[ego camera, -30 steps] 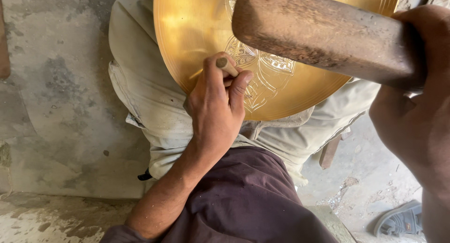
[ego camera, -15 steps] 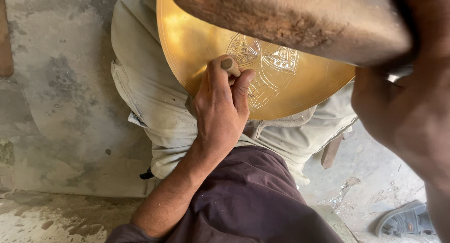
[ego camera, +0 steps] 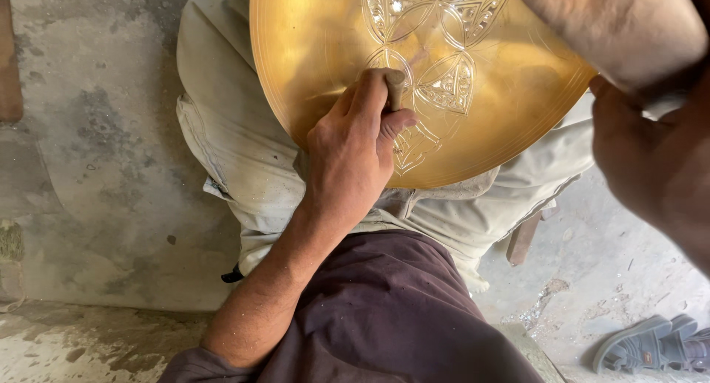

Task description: The person sits on the floor with a brass plate on their lap and decorates it by hand. They hold a small punch against the plate's pre-drawn pattern and strike it with a wooden mallet, repositioning the punch repeatedly to emboss the decorative design deeper into the metal.

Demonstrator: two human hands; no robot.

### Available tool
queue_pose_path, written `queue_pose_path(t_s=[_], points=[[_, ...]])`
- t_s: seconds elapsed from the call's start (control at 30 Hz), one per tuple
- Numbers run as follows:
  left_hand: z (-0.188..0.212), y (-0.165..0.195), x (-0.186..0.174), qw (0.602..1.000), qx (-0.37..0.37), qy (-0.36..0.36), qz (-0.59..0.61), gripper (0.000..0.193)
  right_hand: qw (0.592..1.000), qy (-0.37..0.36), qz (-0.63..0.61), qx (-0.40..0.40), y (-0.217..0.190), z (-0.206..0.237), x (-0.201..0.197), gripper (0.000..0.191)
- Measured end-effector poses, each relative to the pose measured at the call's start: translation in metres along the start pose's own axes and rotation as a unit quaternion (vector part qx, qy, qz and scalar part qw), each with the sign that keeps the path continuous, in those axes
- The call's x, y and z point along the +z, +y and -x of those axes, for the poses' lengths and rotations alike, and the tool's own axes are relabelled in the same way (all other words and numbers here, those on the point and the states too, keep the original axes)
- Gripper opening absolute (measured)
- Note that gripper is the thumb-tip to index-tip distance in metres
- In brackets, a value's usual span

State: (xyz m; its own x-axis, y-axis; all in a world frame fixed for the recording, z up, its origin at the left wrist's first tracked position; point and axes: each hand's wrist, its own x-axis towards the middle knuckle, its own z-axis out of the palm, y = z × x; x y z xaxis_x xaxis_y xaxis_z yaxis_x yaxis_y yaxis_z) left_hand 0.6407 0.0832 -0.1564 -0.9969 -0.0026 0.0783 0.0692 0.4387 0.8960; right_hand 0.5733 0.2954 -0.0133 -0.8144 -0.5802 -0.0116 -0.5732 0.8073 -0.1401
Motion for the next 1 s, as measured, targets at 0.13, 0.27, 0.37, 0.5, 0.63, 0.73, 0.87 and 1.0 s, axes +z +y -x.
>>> queue_pose_path(t_s=[0.13,0.27,0.37,0.5,0.63,0.73,0.87,1.0], points=[[-0.001,0.002,-0.001,1.0,0.006,-0.007,0.001,0.03,1.0,-0.003,0.014,-0.001,0.0,-0.001,0.001,0.055],[0.0,0.004,-0.002,0.997,-0.026,-0.038,0.06,0.026,1.0,0.002,-0.014,0.003,0.003,0.003,0.009,0.051],[0.002,0.006,-0.001,1.0,-0.02,-0.011,-0.017,0.025,0.999,0.01,-0.042,-0.022,0.013,0.005,0.013,0.051],[0.008,0.011,0.001,0.998,-0.032,0.036,0.028,0.029,0.999,-0.03,0.01,-0.013,0.015,0.008,0.009,0.048],[0.013,0.01,0.005,0.996,-0.054,0.055,0.046,0.025,0.993,-0.073,0.09,0.002,0.001,-0.002,-0.004,0.044],[0.016,0.007,0.009,0.996,-0.031,0.085,0.014,0.026,0.985,-0.08,0.155,-0.008,-0.018,-0.015,-0.012,0.041],[0.024,0.006,0.012,0.994,-0.047,0.099,0.001,0.027,0.975,-0.077,0.205,-0.022,-0.038,-0.029,-0.017,0.037],[0.026,0.005,0.01,0.995,-0.063,0.072,0.02,0.022,0.977,-0.064,0.203,-0.022,-0.043,-0.021,-0.019,0.033]])
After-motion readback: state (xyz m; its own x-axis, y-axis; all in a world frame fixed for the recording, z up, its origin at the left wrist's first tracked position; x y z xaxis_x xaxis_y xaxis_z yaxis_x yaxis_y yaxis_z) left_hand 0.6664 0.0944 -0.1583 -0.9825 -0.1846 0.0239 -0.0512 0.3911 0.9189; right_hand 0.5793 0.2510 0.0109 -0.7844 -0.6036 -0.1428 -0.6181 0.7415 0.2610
